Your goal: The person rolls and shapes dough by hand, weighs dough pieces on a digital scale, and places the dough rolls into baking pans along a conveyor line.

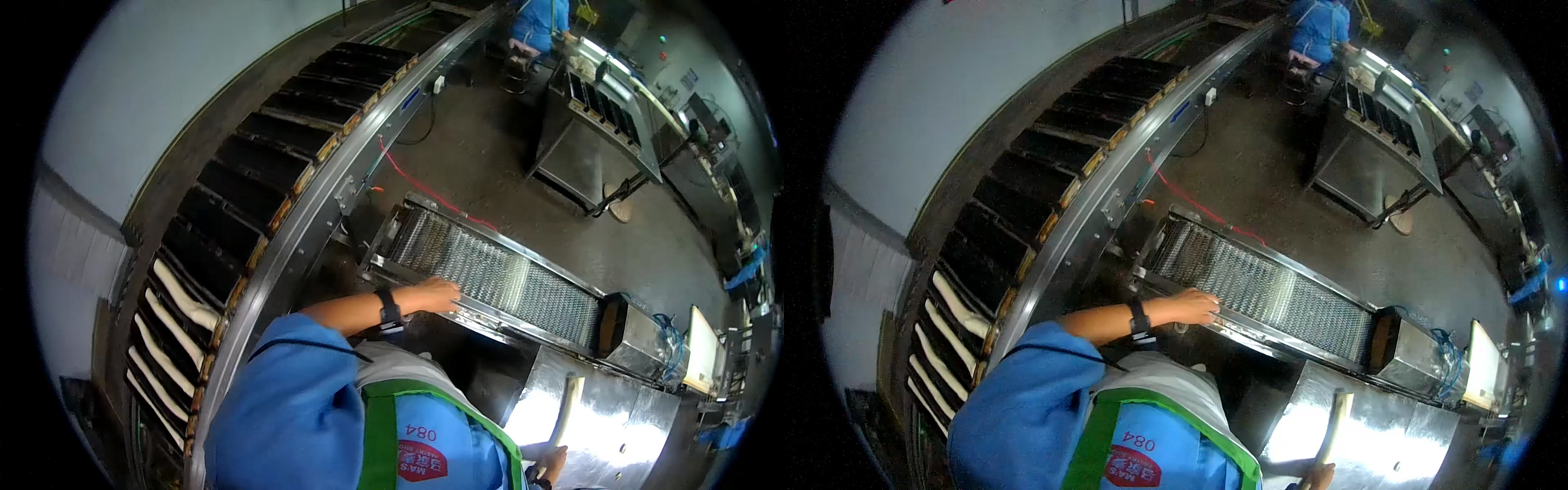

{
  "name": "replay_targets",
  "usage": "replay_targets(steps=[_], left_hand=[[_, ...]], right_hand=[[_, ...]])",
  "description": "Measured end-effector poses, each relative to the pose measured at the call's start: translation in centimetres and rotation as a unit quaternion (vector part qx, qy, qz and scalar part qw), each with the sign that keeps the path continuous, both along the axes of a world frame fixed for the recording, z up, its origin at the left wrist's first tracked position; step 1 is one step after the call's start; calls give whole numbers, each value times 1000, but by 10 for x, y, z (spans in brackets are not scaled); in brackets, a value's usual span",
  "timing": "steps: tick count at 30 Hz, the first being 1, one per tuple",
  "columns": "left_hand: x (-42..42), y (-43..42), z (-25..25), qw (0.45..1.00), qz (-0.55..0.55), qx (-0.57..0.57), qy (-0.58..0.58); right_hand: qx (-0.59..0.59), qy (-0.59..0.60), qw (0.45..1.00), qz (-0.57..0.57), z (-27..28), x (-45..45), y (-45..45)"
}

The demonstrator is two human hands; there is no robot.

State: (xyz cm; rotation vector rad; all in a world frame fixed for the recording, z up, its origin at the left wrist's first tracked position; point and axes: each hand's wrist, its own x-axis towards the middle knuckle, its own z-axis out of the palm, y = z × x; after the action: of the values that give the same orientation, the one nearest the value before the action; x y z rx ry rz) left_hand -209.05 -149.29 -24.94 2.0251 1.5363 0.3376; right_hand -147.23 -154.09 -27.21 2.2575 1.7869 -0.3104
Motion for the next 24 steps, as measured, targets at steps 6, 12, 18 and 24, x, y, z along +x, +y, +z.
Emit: replay_targets(steps=[6,12,18,24], left_hand=[[-85,-38,-1,993,88,32,-67],[-142,-74,22,989,129,-5,-68],[-132,-75,38,984,133,-77,-93],[-98,-57,20,997,77,3,0]], right_hand=[[-19,-12,1000,17,-5,-20,-10],[-48,-19,997,-63,24,-99,-22],[-4,14,990,-142,44,-144,-38],[38,6,991,-132,43,-141,-46]])
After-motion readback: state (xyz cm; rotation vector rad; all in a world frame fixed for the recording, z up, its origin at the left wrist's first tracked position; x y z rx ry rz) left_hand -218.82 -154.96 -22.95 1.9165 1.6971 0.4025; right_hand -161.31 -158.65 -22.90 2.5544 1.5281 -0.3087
